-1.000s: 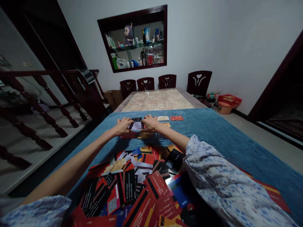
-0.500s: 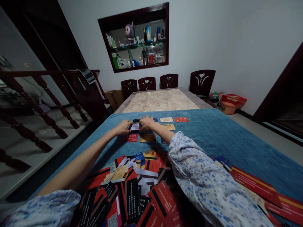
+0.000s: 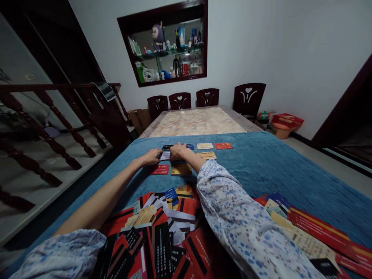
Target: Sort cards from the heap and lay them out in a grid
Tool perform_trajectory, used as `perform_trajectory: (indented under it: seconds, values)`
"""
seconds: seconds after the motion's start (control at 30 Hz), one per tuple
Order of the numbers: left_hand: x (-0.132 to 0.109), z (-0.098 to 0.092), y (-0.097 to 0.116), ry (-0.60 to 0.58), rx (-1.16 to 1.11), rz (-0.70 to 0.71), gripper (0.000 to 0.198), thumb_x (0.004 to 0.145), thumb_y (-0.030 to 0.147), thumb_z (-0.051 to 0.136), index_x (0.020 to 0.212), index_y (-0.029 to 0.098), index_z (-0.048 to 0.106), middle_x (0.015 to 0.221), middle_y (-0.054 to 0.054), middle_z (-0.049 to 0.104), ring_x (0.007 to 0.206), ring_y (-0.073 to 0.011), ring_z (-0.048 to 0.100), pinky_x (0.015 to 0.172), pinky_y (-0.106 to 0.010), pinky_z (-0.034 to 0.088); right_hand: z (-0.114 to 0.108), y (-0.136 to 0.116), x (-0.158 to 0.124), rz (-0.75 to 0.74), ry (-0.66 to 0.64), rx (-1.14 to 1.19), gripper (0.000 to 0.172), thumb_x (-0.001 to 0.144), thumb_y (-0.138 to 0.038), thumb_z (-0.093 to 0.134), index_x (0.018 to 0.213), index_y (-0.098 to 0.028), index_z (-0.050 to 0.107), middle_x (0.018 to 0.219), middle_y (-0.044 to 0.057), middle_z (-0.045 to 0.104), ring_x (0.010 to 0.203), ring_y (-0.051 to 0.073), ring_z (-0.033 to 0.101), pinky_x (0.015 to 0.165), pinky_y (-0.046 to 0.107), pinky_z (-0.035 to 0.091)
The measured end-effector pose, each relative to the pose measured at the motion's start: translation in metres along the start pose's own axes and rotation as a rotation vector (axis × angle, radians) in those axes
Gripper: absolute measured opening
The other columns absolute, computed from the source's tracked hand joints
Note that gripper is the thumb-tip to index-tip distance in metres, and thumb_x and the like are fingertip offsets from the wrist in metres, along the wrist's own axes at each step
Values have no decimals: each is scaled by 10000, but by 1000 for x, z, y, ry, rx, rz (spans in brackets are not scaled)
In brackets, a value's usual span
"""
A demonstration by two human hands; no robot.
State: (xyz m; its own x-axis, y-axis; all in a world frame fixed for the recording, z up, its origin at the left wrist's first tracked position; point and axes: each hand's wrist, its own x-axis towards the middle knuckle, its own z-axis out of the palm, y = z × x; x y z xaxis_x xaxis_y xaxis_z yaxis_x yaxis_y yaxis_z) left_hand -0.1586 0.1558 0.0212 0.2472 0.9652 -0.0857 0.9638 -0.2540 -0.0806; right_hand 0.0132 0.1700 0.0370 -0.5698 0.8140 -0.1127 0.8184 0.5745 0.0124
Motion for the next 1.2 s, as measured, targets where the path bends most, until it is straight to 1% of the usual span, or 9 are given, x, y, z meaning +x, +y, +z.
perform_trajectory:
  seconds: [0.1, 0.23, 0.37, 0.5, 0.67, 0.77, 0.9, 1.07, 1.2]
  values:
    - [1, 0, -1, -3, -15, 2, 287, 730, 119, 589, 1001, 182, 661, 1106, -88, 665, 1061, -233, 621, 900, -267, 496, 1, -2, 4, 1, -2, -9, 434, 783, -356, 623, 1170, -171, 686, 1330, 170, 611, 1269, 369, 481, 1026, 554, 408]
    - [4, 1, -4, -10, -28, -4, 305, 709, 104, 584, 992, 189, 660, 1137, -81, 646, 1060, -220, 615, 896, -262, 499, 2, -4, 10, 15, -7, -17, 448, 770, -320, 617, 1183, -159, 682, 1299, 181, 632, 1259, 387, 496, 1016, 584, 413]
    - [8, 4, -5, -28, -32, -13, 314, 686, 107, 597, 986, 174, 659, 1142, -87, 637, 1041, -221, 614, 898, -264, 500, 4, -4, 12, 29, -9, -8, 468, 757, -299, 621, 1195, -146, 680, 1270, 199, 645, 1253, 387, 509, 1004, 559, 437]
    - [12, 6, -4, -39, -26, -29, 343, 673, 108, 600, 1006, 171, 654, 1151, -89, 632, 1044, -224, 603, 929, -284, 499, 5, -3, 11, 27, -14, 5, 459, 770, -285, 603, 1202, -152, 681, 1284, 191, 638, 1251, 378, 516, 1002, 547, 451]
    - [13, 6, -2, -54, -14, -39, 388, 668, 110, 605, 1049, 167, 647, 1171, -111, 615, 1096, -243, 586, 953, -305, 497, 3, -5, 11, 21, -16, 8, 491, 774, -356, 630, 1225, -165, 670, 1363, 176, 590, 1276, 378, 491, 993, 532, 468]
    - [10, 7, -1, -45, -17, -49, 428, 680, 113, 601, 1105, 161, 625, 1187, -124, 601, 1100, -244, 588, 947, -302, 497, 4, -5, 11, 22, -9, -3, 535, 764, -404, 648, 1243, -166, 661, 1373, 178, 580, 1298, 389, 464, 1001, 542, 456]
    - [4, 9, 1, -12, -31, -64, 472, 711, 111, 581, 1182, 144, 582, 1216, -142, 582, 1118, -245, 582, 948, -302, 491, 5, -5, 13, 20, -1, -28, 513, 754, -417, 658, 1208, -180, 680, 1315, 176, 621, 1278, 395, 475, 998, 558, 444]
    - [-3, 7, 3, 16, -38, -86, 417, 737, 116, 588, 1152, 158, 587, 1218, -125, 583, 1102, -242, 581, 965, -315, 480, 4, -2, 12, -1, 28, -67, 496, 747, -436, 667, 1172, -182, 693, 1307, 180, 620, 1268, 388, 473, 994, 556, 433]
    - [-12, 3, 8, 23, -30, -107, 415, 754, 127, 580, 1169, 147, 575, 1257, -153, 549, 1151, -268, 552, 972, -345, 473, 0, 5, 2, -28, 64, -90, 486, 787, -444, 630, 1183, -168, 685, 1314, 196, 599, 1251, 388, 463, 972, 560, 432]
